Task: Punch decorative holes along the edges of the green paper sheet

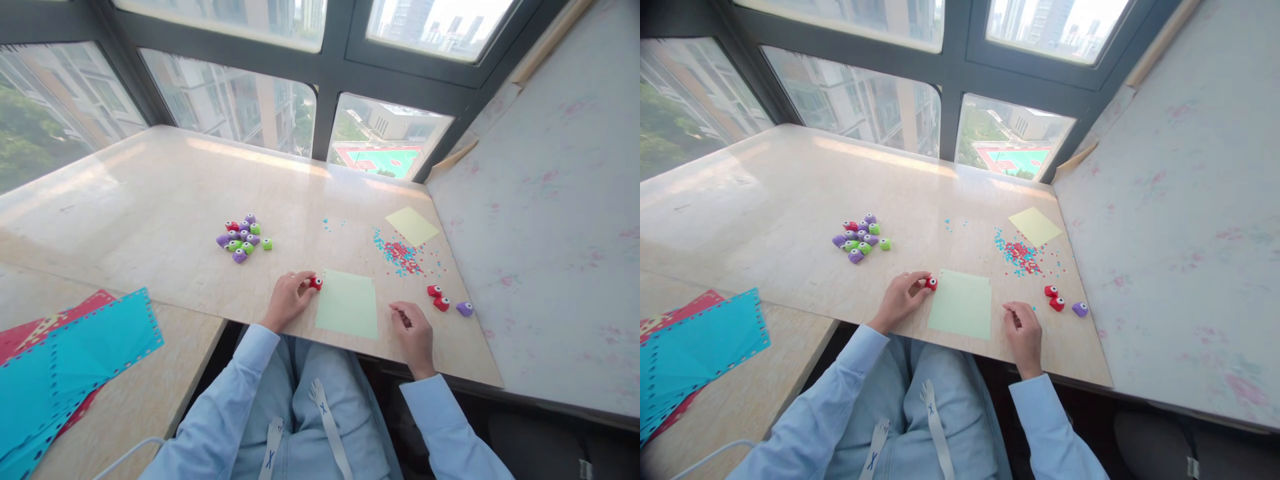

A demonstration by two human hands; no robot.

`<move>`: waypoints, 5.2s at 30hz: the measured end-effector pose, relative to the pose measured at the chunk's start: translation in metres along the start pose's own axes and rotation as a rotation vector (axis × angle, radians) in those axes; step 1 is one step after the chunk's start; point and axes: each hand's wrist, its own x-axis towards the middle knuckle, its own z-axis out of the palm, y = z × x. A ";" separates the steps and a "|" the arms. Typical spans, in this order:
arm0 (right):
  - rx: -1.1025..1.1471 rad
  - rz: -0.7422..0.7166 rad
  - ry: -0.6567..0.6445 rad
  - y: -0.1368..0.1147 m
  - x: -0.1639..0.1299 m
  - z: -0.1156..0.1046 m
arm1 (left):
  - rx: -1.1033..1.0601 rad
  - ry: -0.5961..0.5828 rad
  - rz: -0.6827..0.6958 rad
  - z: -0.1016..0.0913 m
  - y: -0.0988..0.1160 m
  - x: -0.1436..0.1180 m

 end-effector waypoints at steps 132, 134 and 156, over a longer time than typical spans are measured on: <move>0.606 0.592 -0.590 -0.025 0.068 0.020 | 0.005 -0.041 0.039 0.010 0.011 0.014; 0.594 0.576 -0.605 -0.026 0.068 0.020 | 0.007 -0.040 0.053 0.009 0.011 0.012; -0.093 -0.561 -0.543 -0.017 0.051 0.025 | 0.056 -0.033 0.096 0.005 0.020 0.015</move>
